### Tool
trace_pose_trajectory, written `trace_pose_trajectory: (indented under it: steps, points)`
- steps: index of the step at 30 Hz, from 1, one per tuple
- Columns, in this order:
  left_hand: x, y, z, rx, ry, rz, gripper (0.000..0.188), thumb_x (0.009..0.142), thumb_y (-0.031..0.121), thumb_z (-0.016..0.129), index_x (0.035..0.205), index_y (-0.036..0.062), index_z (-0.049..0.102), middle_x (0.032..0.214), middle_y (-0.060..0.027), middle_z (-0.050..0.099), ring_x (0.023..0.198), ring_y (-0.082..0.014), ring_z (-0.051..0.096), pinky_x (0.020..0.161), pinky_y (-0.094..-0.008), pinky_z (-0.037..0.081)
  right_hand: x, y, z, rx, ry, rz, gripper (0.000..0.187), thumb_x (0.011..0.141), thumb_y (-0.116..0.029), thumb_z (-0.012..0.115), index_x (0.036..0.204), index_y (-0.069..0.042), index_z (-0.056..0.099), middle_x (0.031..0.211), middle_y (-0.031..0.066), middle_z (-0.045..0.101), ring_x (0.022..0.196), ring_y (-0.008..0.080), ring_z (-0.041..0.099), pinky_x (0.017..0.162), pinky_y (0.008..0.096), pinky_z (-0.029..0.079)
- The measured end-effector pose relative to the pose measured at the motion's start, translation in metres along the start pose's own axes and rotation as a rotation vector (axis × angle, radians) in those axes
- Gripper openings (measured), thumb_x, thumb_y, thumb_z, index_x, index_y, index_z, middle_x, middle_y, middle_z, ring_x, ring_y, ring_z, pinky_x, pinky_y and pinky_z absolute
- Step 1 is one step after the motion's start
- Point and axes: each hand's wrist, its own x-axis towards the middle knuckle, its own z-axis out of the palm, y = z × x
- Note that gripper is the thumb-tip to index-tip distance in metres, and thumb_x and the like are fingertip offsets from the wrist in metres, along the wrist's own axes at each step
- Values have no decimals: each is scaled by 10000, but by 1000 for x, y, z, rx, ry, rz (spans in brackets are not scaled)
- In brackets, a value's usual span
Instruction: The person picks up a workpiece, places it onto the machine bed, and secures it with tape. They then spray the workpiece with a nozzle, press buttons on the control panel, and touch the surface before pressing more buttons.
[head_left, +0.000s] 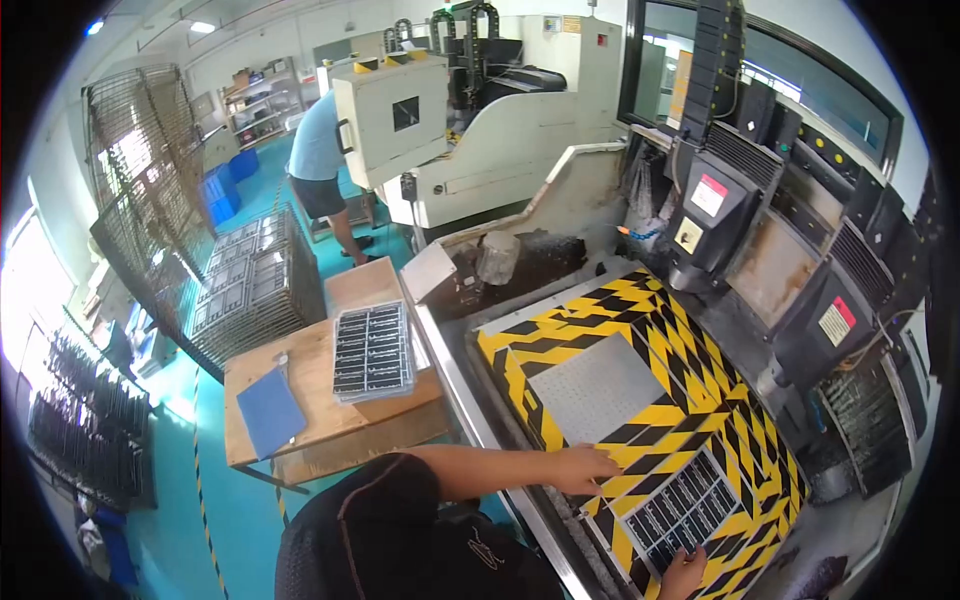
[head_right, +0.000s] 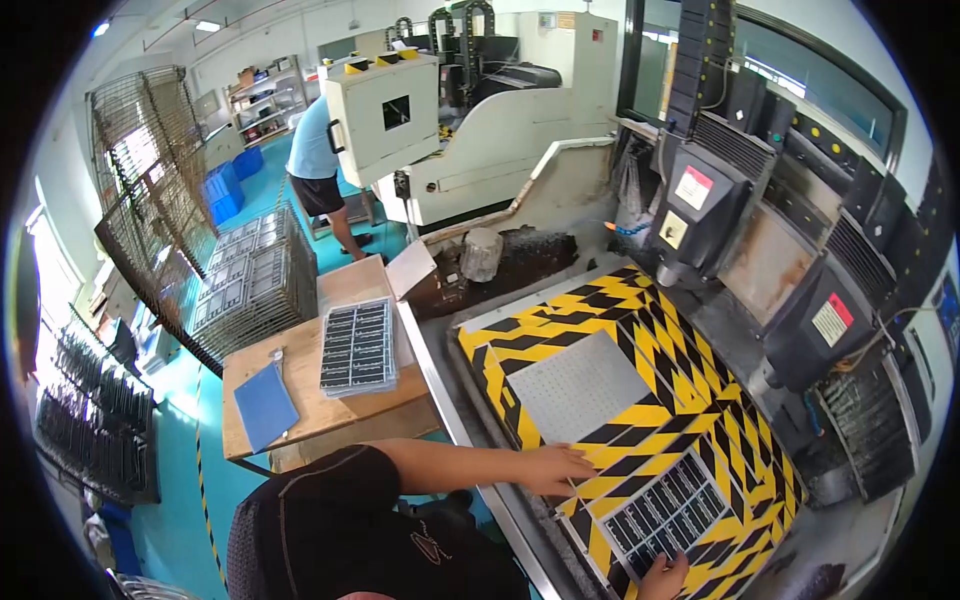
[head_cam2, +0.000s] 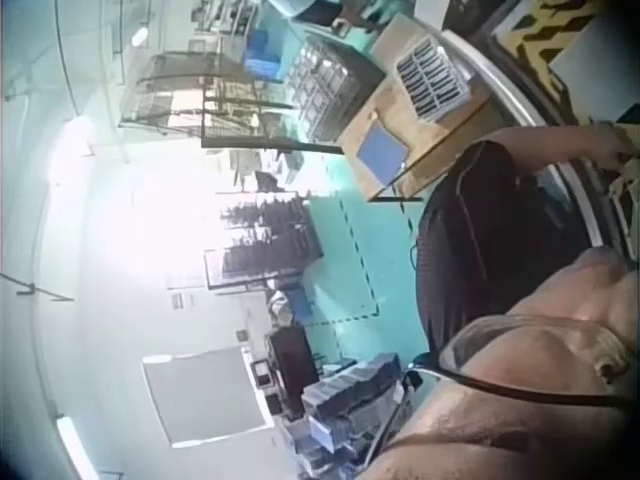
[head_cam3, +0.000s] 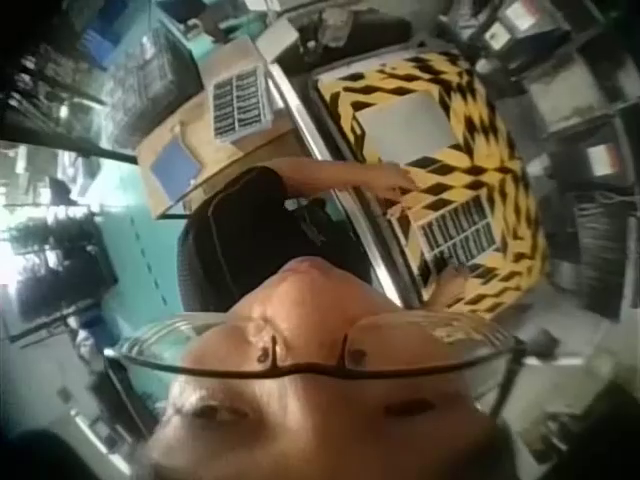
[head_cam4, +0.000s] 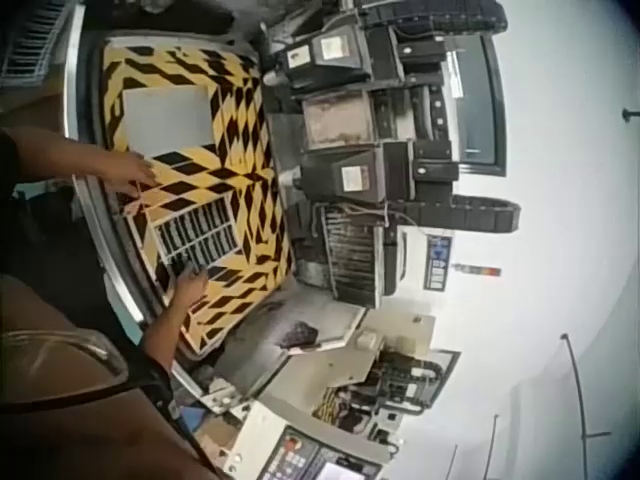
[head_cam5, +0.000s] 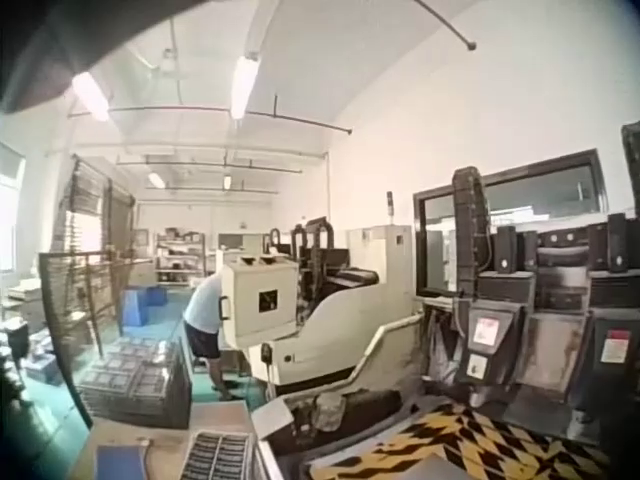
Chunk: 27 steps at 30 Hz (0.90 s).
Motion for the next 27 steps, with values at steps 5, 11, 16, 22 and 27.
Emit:
trace_pose_trajectory:
  steps: [5,11,16,22,27]
  points:
    - [-112,-26,-61,-61,487,-159,285,914,144,677,1182,47,686,1120,-150,710,970,-323,694,841,-394,562,-7,-51,-11,116,-50,-240,328,1010,-228,551,1183,27,664,1005,275,639,830,420,580,723,516,478]
    - [-204,-66,-84,-100,869,-529,187,921,127,660,1084,66,728,952,-143,739,841,-284,726,742,-357,581,-9,-79,34,126,-124,-323,415,1009,-381,561,1144,-16,705,997,216,695,859,411,635,780,535,511]
    - [-244,-100,-110,-45,870,-572,171,920,129,658,1060,70,737,929,-133,738,822,-277,725,727,-355,577,-27,-136,83,507,-385,-368,319,1012,-318,610,1109,-34,719,929,173,704,852,328,655,737,445,536]
    - [-291,-170,-201,66,895,-426,153,909,120,657,1021,51,736,935,-139,738,869,-308,721,763,-375,579,-72,-302,99,1161,-692,-69,398,943,-154,715,1313,-64,602,1320,210,558,1167,334,573,938,458,497]
    - [-344,-264,-326,221,882,-241,126,886,60,660,986,30,731,970,-136,740,896,-312,718,772,-384,579,-69,-418,103,265,-614,-689,603,947,-329,712,1478,-170,475,1521,137,425,1363,370,443,1164,537,361]
